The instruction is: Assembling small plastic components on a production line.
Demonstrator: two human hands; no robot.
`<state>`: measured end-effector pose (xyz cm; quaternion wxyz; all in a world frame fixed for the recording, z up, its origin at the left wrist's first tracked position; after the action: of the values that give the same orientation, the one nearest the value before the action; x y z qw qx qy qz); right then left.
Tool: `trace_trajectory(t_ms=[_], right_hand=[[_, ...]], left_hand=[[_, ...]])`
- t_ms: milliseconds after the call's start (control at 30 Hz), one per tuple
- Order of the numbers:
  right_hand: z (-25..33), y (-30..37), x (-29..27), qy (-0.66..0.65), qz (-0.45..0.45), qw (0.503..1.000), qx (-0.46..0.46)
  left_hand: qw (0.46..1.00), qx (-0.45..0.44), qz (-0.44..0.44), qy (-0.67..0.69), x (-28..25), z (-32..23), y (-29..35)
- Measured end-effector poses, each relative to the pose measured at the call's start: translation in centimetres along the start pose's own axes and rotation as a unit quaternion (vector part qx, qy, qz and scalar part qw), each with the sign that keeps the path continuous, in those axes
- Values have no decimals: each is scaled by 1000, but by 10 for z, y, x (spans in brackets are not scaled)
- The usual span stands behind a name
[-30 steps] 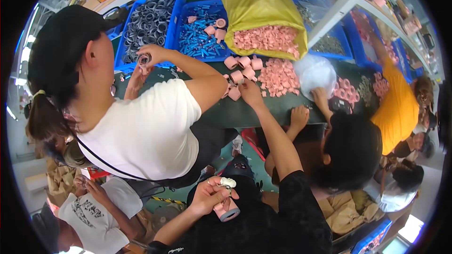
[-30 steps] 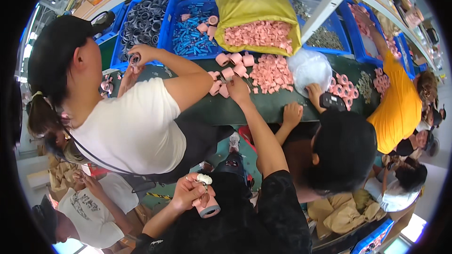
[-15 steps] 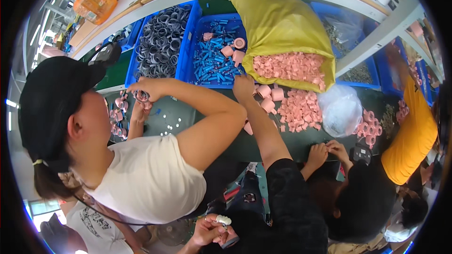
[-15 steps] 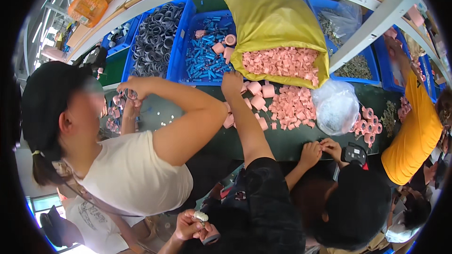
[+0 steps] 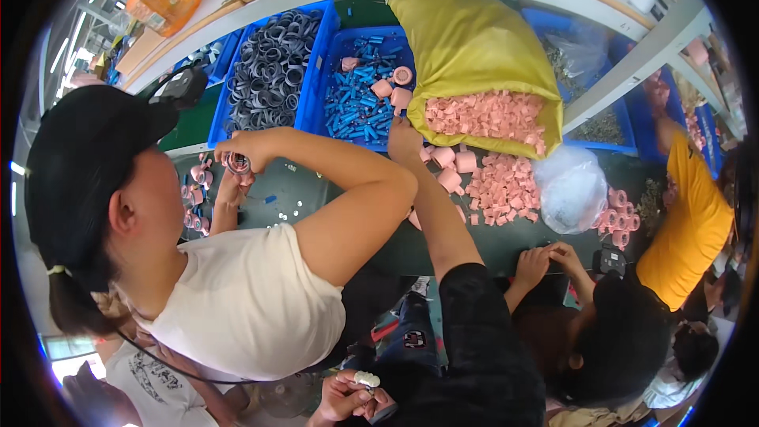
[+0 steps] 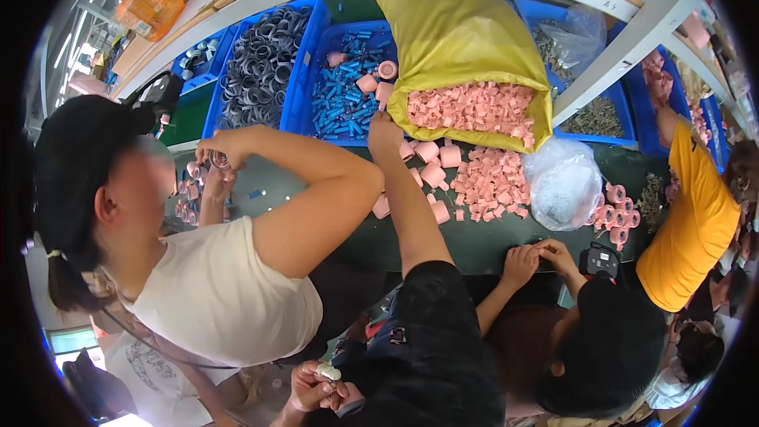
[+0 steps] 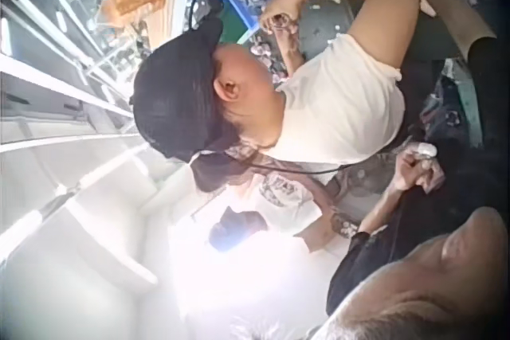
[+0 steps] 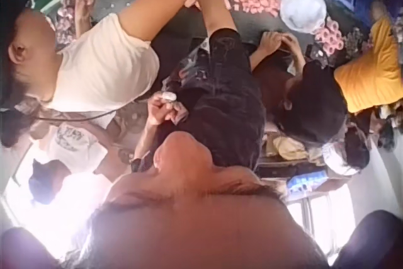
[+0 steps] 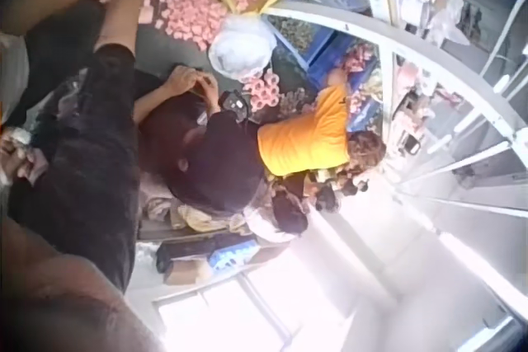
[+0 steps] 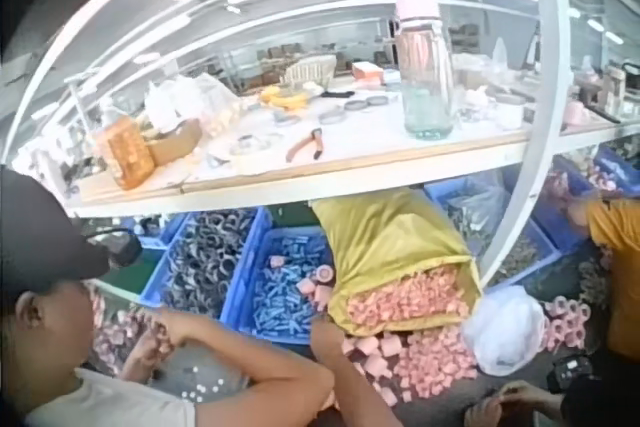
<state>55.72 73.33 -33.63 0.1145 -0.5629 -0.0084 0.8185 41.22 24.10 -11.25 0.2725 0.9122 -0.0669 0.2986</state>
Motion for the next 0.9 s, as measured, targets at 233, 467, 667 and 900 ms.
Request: trace_trajectory(t_ms=[233,467,667,900], right_hand=[[-49,46,-51,-335,9,932,138],[-92,65,-42,-96,153,981,-72],[-88,158,-111,-188,51,970,146],[-92,269,-121,-659,-23,681,318]], left_hand=[[991,-43,125,-6,35,-5,22],[983,-39,177,-9,15,-3,78],[984,-27,175,-32,-44,-12,145],[986,8,154,70,-95,-39,176]])
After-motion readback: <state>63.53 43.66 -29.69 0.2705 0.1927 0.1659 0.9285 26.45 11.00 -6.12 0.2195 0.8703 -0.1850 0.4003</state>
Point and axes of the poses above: each hand's wrist, its own y-axis away from the middle knuckle, its own x-axis out of the palm, z = x × y, the point moved 10 cm from there along -y, towards the middle knuckle, and after that the axes turned 3 degrees about -z, right-handed, at the moved point
